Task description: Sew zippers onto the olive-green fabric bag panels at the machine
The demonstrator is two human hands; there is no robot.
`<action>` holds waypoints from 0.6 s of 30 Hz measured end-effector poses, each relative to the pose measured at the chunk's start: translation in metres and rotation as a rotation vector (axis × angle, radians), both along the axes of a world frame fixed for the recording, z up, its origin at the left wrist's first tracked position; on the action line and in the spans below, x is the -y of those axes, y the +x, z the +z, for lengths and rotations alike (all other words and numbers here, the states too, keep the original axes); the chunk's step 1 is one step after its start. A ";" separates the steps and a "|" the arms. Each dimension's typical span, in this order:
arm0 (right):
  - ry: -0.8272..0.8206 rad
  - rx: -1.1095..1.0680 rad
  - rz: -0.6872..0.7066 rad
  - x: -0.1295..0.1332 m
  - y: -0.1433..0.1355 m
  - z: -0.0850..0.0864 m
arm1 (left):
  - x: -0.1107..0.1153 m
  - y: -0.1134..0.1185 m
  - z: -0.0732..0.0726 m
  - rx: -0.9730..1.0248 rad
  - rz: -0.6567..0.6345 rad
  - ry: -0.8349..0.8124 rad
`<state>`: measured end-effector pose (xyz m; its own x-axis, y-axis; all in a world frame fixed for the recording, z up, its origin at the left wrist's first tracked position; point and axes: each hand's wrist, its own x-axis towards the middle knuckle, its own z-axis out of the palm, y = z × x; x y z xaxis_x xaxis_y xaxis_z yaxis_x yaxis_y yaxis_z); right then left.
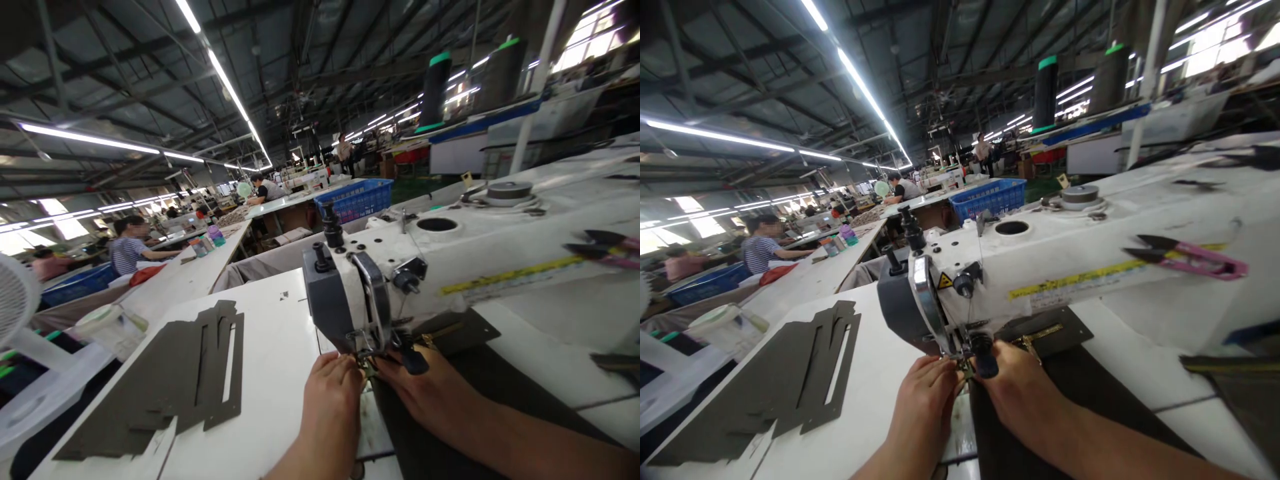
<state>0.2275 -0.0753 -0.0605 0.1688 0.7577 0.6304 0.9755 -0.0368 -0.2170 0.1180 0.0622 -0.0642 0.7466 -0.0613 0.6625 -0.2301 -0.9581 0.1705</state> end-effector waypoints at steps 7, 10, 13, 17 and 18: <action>0.109 0.071 -0.038 0.004 -0.002 0.000 | 0.001 -0.004 0.001 0.041 -0.030 0.031; 0.145 0.084 -0.046 0.004 -0.005 0.006 | 0.002 -0.004 0.003 0.049 -0.032 0.030; 0.146 0.104 -0.047 0.003 -0.006 0.006 | 0.001 -0.002 0.003 0.048 -0.044 0.018; 0.058 0.280 -0.189 0.001 0.001 -0.010 | -0.002 -0.002 -0.006 0.044 0.008 -0.067; 0.030 0.324 -0.224 0.002 0.005 -0.015 | -0.003 -0.004 -0.008 0.051 0.050 -0.090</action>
<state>0.2324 -0.0775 -0.0757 0.1166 0.7054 0.6992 0.9622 -0.2548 0.0965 0.1142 0.0656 -0.0723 0.7121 0.0365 0.7011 -0.1934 -0.9498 0.2459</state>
